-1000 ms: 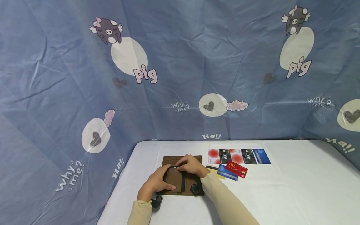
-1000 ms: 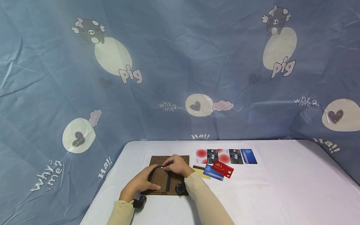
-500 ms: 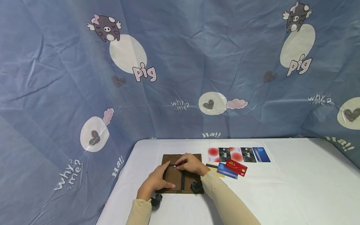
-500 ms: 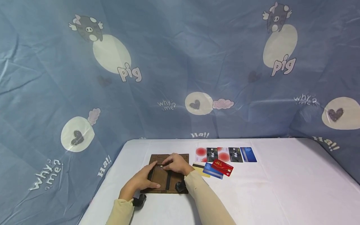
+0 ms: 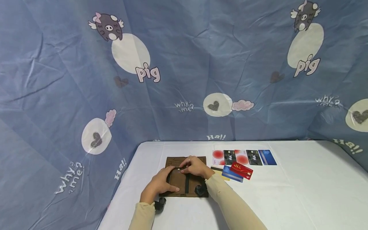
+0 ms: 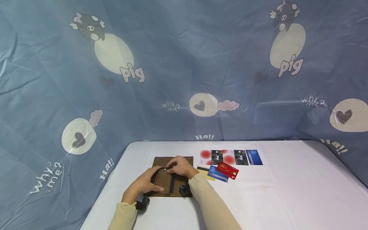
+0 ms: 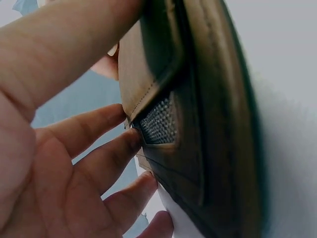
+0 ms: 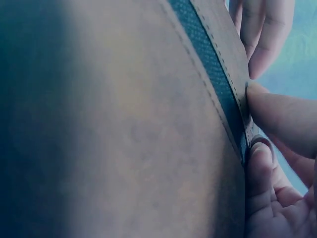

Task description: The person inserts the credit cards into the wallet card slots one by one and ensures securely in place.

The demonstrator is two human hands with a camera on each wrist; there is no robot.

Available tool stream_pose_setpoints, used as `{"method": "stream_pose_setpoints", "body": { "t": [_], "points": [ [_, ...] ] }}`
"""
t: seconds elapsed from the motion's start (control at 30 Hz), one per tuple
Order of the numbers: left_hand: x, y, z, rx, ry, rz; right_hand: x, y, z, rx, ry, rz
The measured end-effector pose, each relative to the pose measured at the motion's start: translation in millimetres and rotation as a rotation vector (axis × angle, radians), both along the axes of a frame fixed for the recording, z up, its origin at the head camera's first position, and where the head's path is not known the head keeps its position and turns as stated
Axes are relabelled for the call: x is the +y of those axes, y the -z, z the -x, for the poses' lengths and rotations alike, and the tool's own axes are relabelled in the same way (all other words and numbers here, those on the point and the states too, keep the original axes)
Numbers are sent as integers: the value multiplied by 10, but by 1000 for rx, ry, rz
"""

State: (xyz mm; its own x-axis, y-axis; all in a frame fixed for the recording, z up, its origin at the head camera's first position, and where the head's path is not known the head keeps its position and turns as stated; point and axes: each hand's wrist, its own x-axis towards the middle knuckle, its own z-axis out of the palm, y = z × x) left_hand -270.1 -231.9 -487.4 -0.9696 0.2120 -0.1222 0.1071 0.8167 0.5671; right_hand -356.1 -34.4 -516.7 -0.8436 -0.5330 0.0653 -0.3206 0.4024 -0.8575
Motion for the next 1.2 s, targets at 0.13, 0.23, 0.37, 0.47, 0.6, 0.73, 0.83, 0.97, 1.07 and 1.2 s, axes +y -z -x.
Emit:
{"method": "stream_pose_setpoints", "body": {
  "t": [0.13, 0.23, 0.37, 0.47, 0.6, 0.73, 0.83, 0.97, 1.07, 1.2],
  "points": [
    [8, 0, 19, -3, -4, -5, 13, -10, 9, -44, 25, 18],
    [15, 1, 23, -8, -10, -7, 25, -4, 14, -61, 44, 23],
    [16, 1, 17, -8, -13, 0, 28, 4, 15, -62, 57, 25],
    [12, -1, 12, -4, -13, 4, 25, 5, 11, -59, 54, 25],
    [7, -6, 3, -3, -17, 2, 19, -6, 3, -66, 47, 28],
    [10, -12, -7, -5, -25, -7, 15, -18, 0, -75, 46, 35],
    [11, -10, -9, -7, -29, -8, 12, -15, -2, -72, 50, 31],
    [9, -2, -10, -13, -35, -4, 8, -7, -9, -79, 51, 33],
    [6, 3, -8, -18, -38, -2, 4, -2, -10, -91, 48, 39],
    [4, 1, -4, -22, -40, -3, -3, -8, -8, -99, 52, 41]
  ]
}}
